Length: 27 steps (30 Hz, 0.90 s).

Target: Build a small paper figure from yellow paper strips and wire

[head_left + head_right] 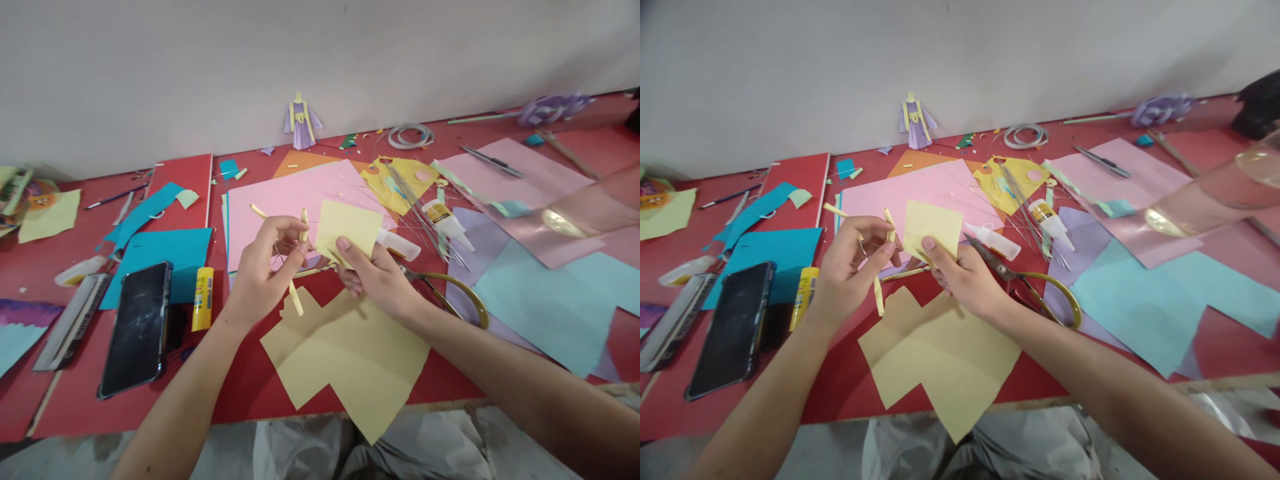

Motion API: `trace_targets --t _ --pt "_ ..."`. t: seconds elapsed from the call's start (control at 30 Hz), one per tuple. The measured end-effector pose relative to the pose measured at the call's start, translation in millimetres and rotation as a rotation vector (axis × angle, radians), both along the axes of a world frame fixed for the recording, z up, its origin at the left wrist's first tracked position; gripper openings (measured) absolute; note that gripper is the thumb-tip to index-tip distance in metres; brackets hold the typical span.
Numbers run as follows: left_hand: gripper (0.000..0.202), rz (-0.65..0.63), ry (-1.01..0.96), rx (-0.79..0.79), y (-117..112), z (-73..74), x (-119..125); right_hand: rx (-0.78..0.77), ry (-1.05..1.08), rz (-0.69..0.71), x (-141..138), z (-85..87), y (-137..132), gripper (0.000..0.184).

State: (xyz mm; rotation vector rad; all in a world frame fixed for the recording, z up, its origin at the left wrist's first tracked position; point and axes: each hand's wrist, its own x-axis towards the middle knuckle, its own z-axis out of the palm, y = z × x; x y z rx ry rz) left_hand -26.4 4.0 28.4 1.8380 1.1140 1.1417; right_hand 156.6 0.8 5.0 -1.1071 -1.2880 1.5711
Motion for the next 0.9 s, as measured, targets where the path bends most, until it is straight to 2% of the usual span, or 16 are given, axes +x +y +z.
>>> trace_targets --t 0.2,0.47,0.73,0.9 --pt "0.012 -0.019 -0.091 -0.051 1.7 3.3 -0.9 0.098 -0.056 -0.046 2.0 -7.7 -1.9 0.046" --pt "0.012 -0.038 -0.078 -0.126 1.7 3.6 -0.5 0.077 -0.055 -0.002 0.0 -7.5 -2.3 0.046" --pt "0.015 -0.102 -0.034 -0.152 1.6 -2.9 0.3 0.103 -0.081 -0.007 -0.2 -7.4 -2.2 0.046" --pt "0.016 -0.102 -0.002 -0.131 1.3 -3.7 0.1 0.135 -0.084 0.008 0.7 -3.1 -3.8 0.037"
